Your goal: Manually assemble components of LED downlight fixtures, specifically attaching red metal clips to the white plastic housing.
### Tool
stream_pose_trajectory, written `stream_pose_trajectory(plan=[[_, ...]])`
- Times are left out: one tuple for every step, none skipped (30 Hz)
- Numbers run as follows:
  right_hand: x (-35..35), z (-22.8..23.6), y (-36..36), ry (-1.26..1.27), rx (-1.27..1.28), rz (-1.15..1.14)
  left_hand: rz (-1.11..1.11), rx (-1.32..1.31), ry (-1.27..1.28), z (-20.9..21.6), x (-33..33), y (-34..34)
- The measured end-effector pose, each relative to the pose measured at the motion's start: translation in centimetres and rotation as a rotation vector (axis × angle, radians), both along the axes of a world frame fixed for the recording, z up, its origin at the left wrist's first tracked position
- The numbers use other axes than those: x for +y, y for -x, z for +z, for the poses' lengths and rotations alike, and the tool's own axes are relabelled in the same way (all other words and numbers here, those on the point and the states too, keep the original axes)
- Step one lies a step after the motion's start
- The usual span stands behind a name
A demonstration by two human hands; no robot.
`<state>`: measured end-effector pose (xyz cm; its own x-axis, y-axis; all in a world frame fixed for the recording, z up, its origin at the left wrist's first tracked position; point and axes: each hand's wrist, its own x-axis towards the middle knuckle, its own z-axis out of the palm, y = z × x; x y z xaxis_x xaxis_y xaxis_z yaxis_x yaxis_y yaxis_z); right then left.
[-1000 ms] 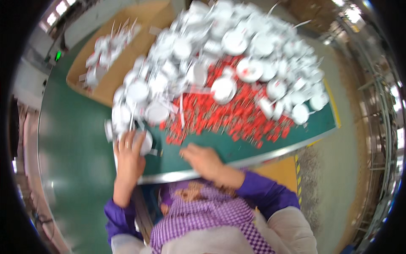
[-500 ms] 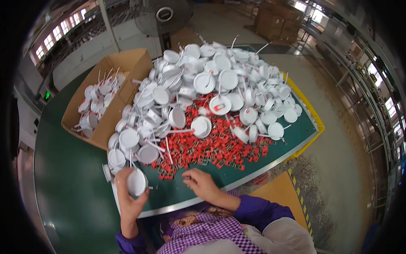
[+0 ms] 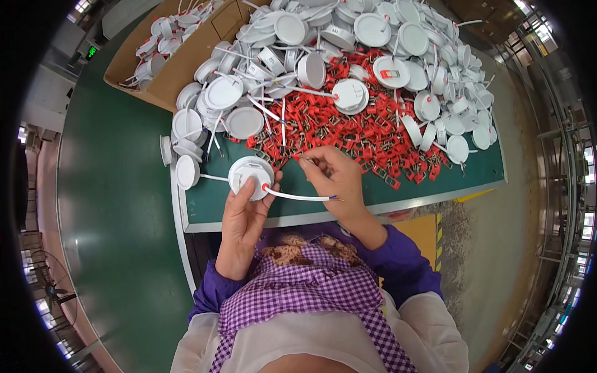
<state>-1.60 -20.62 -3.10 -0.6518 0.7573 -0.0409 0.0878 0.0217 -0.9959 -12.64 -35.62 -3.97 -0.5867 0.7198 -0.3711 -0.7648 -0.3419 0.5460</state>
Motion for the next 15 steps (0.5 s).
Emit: stream_pose_trajectory(plan=[[0.0, 0.0, 0.4, -0.093, 0.017, 0.022, -0.025, 0.062, 0.05, 0.2, 0.0, -0.1], [-0.2, 0.3, 0.8, -0.188, 0.033, 0.044, -0.027, 0.056, 0.058, 0.0, 0.0, -0.2], [-0.4, 1.1, 0.9, -0.283, 0.005, 0.063, -0.058, 0.105, 0.123, -0.2, 0.0, -0.4], [-0.6, 1.4, 1.1, -0.277, -0.002, 0.063, -0.088, 0.153, 0.188, -0.4, 0.0, -0.7], [-0.8, 1.4, 1.2, -0.344, 0.018, 0.112, -0.102, 0.186, 0.223, -0.3, 0.1, -0.8], [-1.0, 1.6, 1.1, -0.411, 0.039, 0.162, -0.103, 0.178, 0.227, -0.1, 0.2, -1.1], [-1.2, 2.2, 0.9, -0.385, -0.063, 0.238, -0.072, 0.181, 0.227, 0.2, 0.4, -1.2], [-1.3, 1.9, 0.7, -0.381, -0.068, 0.242, -0.041, 0.184, 0.226, 0.3, 0.5, -1.3], [-1.2, 1.4, 0.4, -0.492, -0.057, 0.247, -0.017, 0.217, 0.218, -0.1, 0.7, -1.5], [-1.2, 1.2, 0.1, -0.604, -0.046, 0.253, -0.014, 0.21, 0.221, -0.1, 0.7, -1.7], [-1.2, 1.4, -0.2, -0.611, -0.058, 0.273, -0.013, 0.263, 0.233, -0.2, 0.8, -1.8], [-1.3, 1.5, -0.3, -0.608, -0.062, 0.279, -0.013, 0.316, 0.246, -0.2, 0.8, -2.0], [-1.5, 1.5, -0.5, -0.602, -0.083, 0.271, -0.014, 0.309, 0.248, -0.2, 1.0, -2.0], [-1.6, 1.5, -0.6, -0.597, -0.102, 0.264, -0.018, 0.379, 0.246, -0.2, 1.1, -2.1], [-1.7, 1.5, -0.6, -0.595, -0.107, 0.266, -0.022, 0.449, 0.244, -0.3, 1.2, -2.1]])
